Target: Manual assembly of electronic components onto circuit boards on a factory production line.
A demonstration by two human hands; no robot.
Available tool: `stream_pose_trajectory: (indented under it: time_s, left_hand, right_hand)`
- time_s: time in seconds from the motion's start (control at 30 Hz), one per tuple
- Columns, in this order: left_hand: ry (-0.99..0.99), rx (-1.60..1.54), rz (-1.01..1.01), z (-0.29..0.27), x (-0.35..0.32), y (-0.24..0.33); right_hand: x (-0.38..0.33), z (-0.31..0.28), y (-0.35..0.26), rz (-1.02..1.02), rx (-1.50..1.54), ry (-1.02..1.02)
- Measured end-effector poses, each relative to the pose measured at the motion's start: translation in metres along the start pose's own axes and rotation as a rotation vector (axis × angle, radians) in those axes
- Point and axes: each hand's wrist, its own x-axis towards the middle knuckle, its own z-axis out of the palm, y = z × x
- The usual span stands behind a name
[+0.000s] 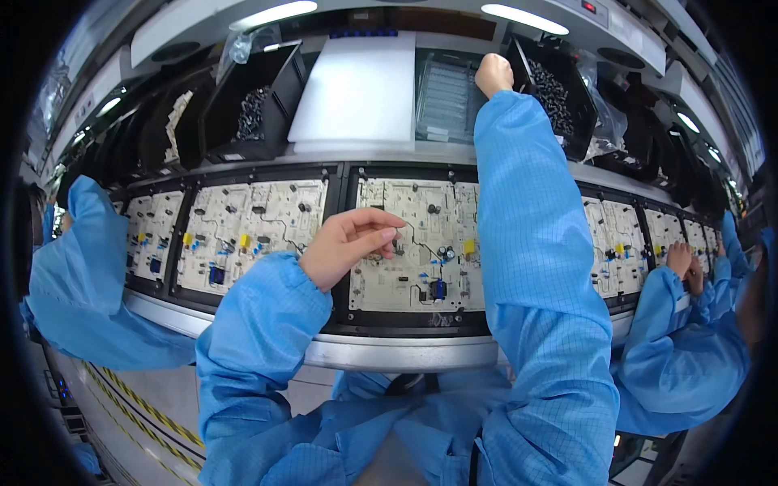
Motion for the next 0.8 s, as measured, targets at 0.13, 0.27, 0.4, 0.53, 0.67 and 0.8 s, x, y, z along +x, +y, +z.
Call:
stream_pose_trajectory:
  time_s: [0.13,0.27,0.4,0.53,0.67,0.8]
  left_hand:
    - [0.003,-0.009,0.04,0.0,0.008,-0.005]
    - [0.057,-0.051,0.014,-0.004,0.003,-0.006]
    - [0.062,-0.04,0.025,-0.001,0.004,-0.005]
    - [0.083,0.045,0.022,0.003,0.01,-0.004]
    - [0.125,0.192,0.06,0.015,0.008,0.003]
    - [0.083,0.299,0.163,0.036,0.003,0.001]
  right_hand:
    - [0.0,-0.013,0.008,-0.03,0.063,0.096]
    - [-0.031,-0.066,-0.006,-0.425,0.279,-0.249]
    - [-0.124,-0.118,0.0,-0.597,0.526,-0.753]
    - [-0.196,-0.117,0.017,-0.526,0.518,-0.851]
    - [-0.213,-0.11,0.028,-0.42,0.639,-0.775]
    - [-0.217,-0.104,0.026,-0.444,0.593,-0.706]
